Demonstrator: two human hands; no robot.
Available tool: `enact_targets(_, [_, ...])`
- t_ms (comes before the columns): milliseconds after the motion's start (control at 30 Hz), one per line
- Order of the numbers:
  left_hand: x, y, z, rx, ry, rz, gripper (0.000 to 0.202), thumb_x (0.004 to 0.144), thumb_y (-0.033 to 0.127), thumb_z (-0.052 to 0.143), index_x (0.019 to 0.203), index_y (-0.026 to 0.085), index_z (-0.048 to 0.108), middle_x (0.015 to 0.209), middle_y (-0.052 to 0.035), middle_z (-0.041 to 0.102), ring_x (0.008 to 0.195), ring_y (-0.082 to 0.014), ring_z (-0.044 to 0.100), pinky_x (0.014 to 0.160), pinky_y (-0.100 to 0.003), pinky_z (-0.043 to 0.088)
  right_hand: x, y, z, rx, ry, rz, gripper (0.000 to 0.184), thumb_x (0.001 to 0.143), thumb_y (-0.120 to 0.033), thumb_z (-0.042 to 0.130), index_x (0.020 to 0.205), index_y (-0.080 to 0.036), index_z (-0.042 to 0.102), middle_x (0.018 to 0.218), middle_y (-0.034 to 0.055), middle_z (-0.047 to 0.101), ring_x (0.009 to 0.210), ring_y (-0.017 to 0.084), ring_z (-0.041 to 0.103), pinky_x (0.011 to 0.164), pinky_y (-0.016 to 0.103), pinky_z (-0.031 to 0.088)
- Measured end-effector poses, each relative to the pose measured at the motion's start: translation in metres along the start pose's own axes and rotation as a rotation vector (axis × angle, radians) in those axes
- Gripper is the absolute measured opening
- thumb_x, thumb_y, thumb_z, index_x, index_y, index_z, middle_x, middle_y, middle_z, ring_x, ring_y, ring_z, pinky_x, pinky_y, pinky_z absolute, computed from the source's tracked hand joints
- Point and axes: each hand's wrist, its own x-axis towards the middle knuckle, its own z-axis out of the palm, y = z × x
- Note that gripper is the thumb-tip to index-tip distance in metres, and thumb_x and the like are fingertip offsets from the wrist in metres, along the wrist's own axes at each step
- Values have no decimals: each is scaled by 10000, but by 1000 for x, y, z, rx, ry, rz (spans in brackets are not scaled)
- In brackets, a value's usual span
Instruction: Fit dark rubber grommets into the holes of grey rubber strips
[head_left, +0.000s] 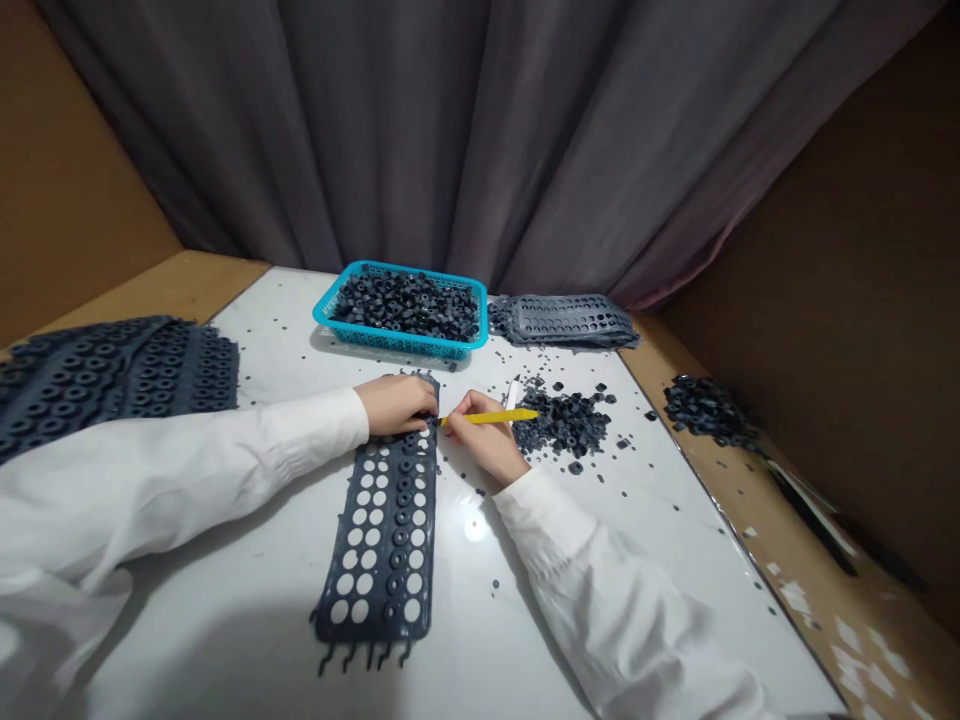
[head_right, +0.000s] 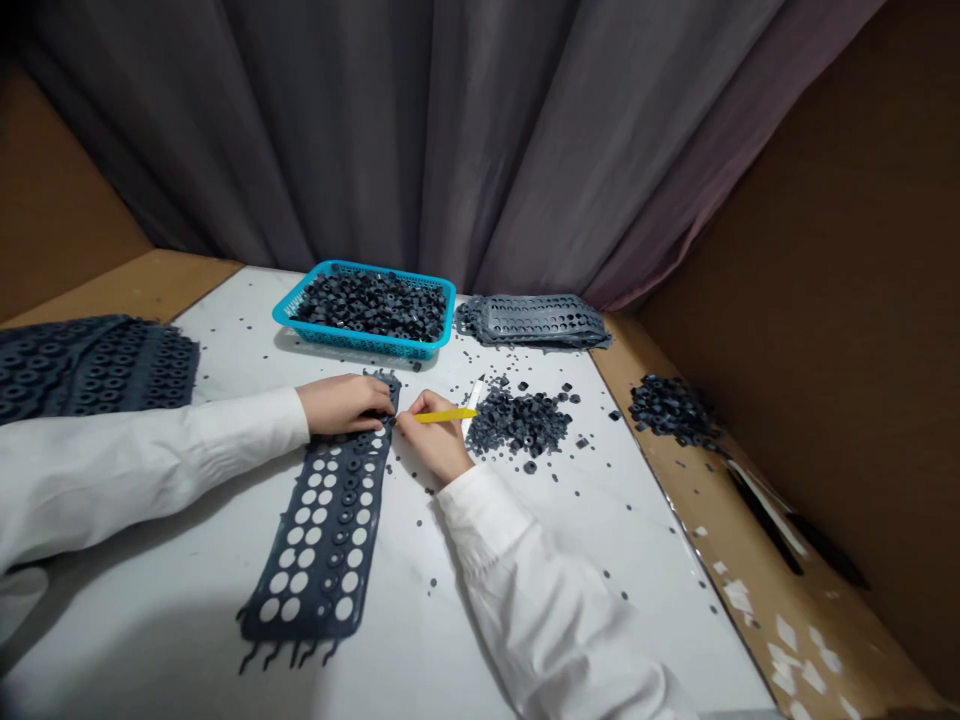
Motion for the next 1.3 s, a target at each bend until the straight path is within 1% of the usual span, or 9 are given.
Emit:
enact_targets(233, [0, -1, 2, 21, 22, 28, 160, 821, 225, 562, 914, 171, 680, 891, -71, 648, 812, -192, 603, 696, -261, 430, 1, -4, 1, -104, -1, -20, 82, 646, -202, 534, 603, -203, 465, 495, -42, 557, 473, 116, 500, 478, 215, 358])
enact_targets(467, [0, -4, 9, 140, 93, 149, 126, 835, 208, 555, 778, 165, 659, 783, -60, 639, 782, -191, 579, 655, -273, 417, 1, -19, 5, -239, 8, -72, 130, 605, -177, 531, 545, -206, 419, 454, -55, 478, 464, 106, 429, 453, 214, 293])
enact_targets(633, [1, -4, 14, 78, 138, 132, 172, 844, 166, 513, 715, 166, 626, 754, -59, 636, 757, -172, 567, 686, -270, 419, 0, -21, 5, -246, 12, -71, 126, 596, -167, 520, 537, -206, 415, 444, -59, 470, 460, 102, 418, 459, 215, 296])
enact_targets(733, [-2, -12, 9, -166, 278, 18, 167, 849, 222, 492, 780, 161, 632, 787, -51, 651, 753, -162, 574, 703, -267, 429, 0, -16, 5, -211, 1, -54, 128, 600, -170, 527, 540, -206, 420, 440, -56, 488, 453, 105, 438, 458, 216, 307])
enact_targets(800, [-5, -20, 3, -400, 432, -150, 208, 845, 305, 496, 815, 150, 630, 798, -42, 656, 728, -153, 572, 690, -264, 433, 1, -12, 5, -176, -5, -40, 124, 610, -181, 536, 555, -206, 428, 449, -53, 509, 447, 107, 456, 458, 216, 321])
enact_targets(867, [-8, -28, -3, -650, 494, -299, 278, 801, 402, 543, 819, 139, 630, 772, -32, 652, 690, -148, 563, 658, -264, 434, 3, -10, 4, -114, -21, -5, 111, 623, -194, 540, 579, -206, 439, 460, -49, 531, 443, 112, 478, 458, 217, 345])
enact_targets(1033, [-14, -29, 3, -1213, 279, -481, 448, 620, 504, 709, 860, 132, 645, 726, -27, 637, 594, -125, 529, 502, -227, 376, 7, -11, -1, 15, 25, 45, 97, 630, -196, 522, 587, -209, 436, 474, -37, 560, 441, 118, 513, 479, 227, 407])
enact_targets(1167, [-17, -21, 15, -1517, 206, -548, 426, 600, 401, 770, 904, 122, 663, 825, -53, 660, 569, -86, 496, 476, -206, 340, 9, -9, -1, 11, 43, 10, 87, 634, -195, 520, 589, -207, 446, 501, -29, 587, 468, 125, 539, 502, 232, 427])
enact_targets(1300, [-17, -20, 19, -1664, 198, -588, 330, 633, 274, 769, 918, 134, 677, 848, -51, 674, 589, -75, 515, 484, -188, 365, 9, -7, 2, 36, 25, 26, 94, 633, -187, 520, 588, -209, 440, 502, -28, 594, 459, 126, 539, 493, 234, 428])
